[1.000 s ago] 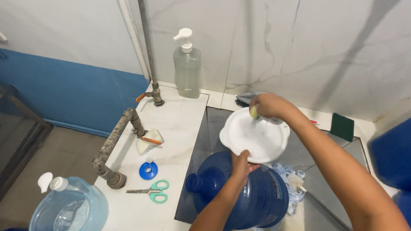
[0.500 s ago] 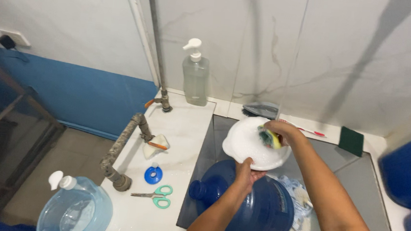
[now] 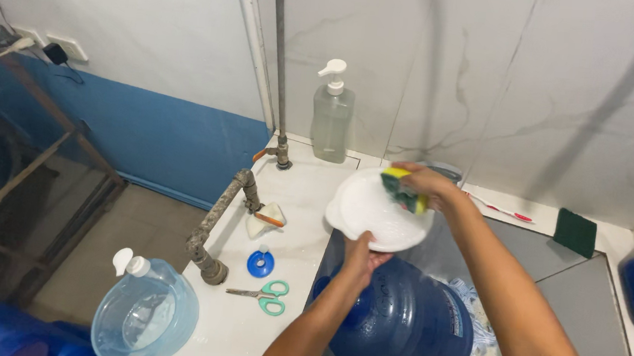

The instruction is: The person scrubs the exterior and interior of a large blue plastic container using a sponge and a long-handled brush. They rinse the container with water from a tap, then repeat the process on a smaller blue water jug, scrubbing and rinsing it thoroughly.

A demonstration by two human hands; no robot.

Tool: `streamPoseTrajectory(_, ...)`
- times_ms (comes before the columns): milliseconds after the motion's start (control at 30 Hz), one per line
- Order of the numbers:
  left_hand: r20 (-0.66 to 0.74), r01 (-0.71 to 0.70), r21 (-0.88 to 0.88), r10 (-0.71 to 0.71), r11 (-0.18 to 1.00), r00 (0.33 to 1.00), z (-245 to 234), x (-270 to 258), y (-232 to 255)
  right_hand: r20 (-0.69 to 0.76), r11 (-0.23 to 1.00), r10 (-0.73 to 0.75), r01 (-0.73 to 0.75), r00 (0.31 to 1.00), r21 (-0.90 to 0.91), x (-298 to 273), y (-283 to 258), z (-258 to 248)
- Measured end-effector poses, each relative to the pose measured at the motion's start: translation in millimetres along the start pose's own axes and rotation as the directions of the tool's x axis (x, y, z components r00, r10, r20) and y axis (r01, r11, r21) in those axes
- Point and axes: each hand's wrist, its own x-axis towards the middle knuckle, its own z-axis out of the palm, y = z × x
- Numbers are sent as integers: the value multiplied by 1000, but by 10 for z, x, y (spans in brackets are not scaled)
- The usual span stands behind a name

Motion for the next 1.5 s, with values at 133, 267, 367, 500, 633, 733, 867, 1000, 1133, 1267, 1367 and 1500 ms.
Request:
streamPoseTrajectory(133, -50, -81, 8, 81, 997, 995, -307, 53, 309, -11, 945, -246, 237, 969, -226, 342, -14, 313)
streamPoseTrajectory(267, -87, -169, 38, 172, 985, 981, -549, 137, 599, -92, 713, -553, 412, 828, -568, 714, 195, 781)
streamPoseTrajectory(367, -171, -177, -49, 167, 983, 971, -711, 290, 734, 5, 536, -520, 331, 854, -777, 844, 282, 1153)
streamPoseTrajectory(500, -175, -187, -79, 171, 979, 970, -919, 531, 780, 76, 240, -331, 162, 941, -957, 989, 300, 1573)
streamPoseTrajectory(633, -156, -199, -84, 185, 976, 970, -1043, 849, 821, 32, 346, -360, 166, 933, -923, 1372, 460, 1578)
streamPoseTrajectory(733, -126, -199, -65, 190, 978, 974, -1151, 967, 861, -88, 747, -370, 240, 925, -620, 1543, 459, 1391)
streamPoseTrajectory(867, 19, -155, -198, 162, 968, 987, -1239, 724, 671, -45, 735, -660, 632, 750, -246, 1161, 730, 714)
streamPoseTrajectory(1000, 455, -605, 719, 427, 341, 782, -1217, -316, 433, -49, 842, -458, 415, 888, -346, 240, 1312, 388)
streamPoseTrajectory(1133, 942, -621, 198, -28, -759, 335, -1096, -981, 603, 252, 197, -691, 511, 678, -837, -675, 1911, 1020)
streamPoseTrajectory(1267, 886, -744, 274, -141, -609, 442, -857, -774, 522, 259, 99, -690, 443, 675, -891, -1061, 2026, 769)
streamPoseTrajectory(1367, 914, -735, 401, 190, -547, 357, -498, -617, 236, 75, 246, -696, 335, 714, -910, -943, 1795, 99)
streamPoseTrajectory(1500, 790, -527, 612, 430, -590, 437, 317, -213, 13, 20, 201, -828, 330, 561, -923, -1345, 1983, 219)
